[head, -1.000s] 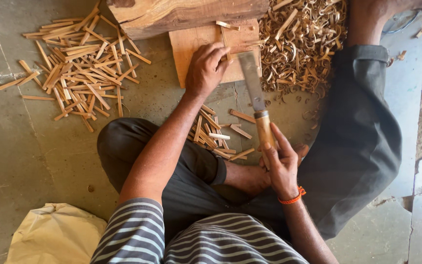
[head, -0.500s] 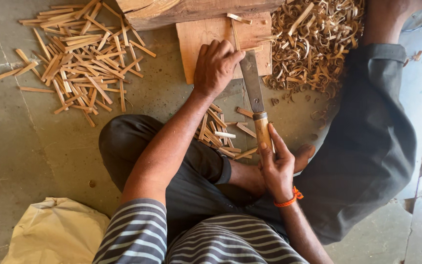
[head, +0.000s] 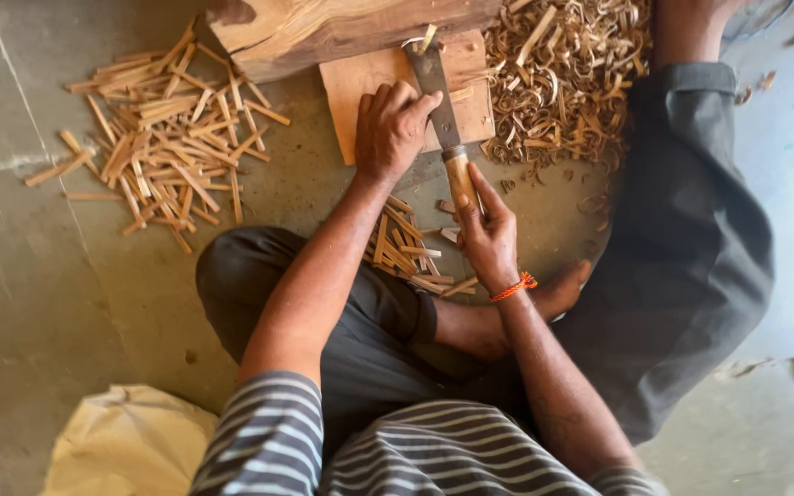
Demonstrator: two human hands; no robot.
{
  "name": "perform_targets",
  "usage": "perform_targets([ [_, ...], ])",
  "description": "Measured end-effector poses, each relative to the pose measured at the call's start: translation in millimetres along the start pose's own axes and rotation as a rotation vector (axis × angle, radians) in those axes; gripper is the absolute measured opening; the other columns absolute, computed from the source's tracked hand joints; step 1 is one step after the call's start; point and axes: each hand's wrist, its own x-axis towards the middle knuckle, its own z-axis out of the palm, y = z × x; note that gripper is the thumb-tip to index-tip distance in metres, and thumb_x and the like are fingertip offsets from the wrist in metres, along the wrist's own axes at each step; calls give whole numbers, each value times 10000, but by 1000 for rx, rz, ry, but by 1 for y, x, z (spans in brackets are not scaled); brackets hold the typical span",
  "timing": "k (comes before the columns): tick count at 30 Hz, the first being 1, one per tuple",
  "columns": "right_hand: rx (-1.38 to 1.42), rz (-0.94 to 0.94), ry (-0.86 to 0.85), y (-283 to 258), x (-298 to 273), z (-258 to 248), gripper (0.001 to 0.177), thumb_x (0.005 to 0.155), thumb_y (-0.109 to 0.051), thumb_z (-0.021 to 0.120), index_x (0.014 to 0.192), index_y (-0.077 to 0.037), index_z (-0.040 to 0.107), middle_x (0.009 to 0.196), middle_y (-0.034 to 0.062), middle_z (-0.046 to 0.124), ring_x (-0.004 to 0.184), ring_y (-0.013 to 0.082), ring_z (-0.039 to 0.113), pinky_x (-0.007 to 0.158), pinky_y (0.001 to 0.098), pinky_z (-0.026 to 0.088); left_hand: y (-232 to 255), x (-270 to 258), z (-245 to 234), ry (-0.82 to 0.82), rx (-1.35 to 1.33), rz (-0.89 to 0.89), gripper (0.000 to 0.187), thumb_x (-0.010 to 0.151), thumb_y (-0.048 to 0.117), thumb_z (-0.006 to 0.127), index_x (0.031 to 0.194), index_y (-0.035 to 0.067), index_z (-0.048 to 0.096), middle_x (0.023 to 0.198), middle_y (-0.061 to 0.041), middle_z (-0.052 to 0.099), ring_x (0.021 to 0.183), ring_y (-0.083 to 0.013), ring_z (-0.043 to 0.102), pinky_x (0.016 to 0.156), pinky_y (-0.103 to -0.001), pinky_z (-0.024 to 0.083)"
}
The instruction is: The person sits on the floor and uses a knife to carve thin strips from a small wooden block. They repeatedly slice the wood and drop the resulting pieces onto a pile on the floor.
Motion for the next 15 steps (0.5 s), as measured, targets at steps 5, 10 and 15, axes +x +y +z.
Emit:
perform_targets([
  [5, -78, 16, 20, -18, -29, -14, 553, 1015, -188, 622, 1542, -84, 492, 815, -16, 629, 559, 28, 484, 480, 203, 420, -4, 7, 6, 27, -17, -22, 242, 879, 72, 786, 1006, 278, 772, 838, 45, 586, 807, -142, 567, 723, -337, 442],
  [10, -127, -26, 5, 6, -9, -11, 535, 1040, -199, 605, 1554, -94, 501, 827, -22, 615, 569, 28, 464, 486, 205, 403, -2, -5, 7, 35, -54, -50, 272, 858, 56, 781, 1046, 252, 774, 850, 33, 603, 815, -169, 576, 729, -357, 442],
  [15, 29, -19, 4, 10, 4, -3, 534, 1037, -188, 619, 1548, -97, 494, 814, -11, 611, 569, 34, 486, 484, 208, 427, 10, -2, -7, -20, -74, -77, 282, 870, 53, 783, 1095, 221, 759, 898, 23, 635, 855, -173, 601, 744, -353, 442],
])
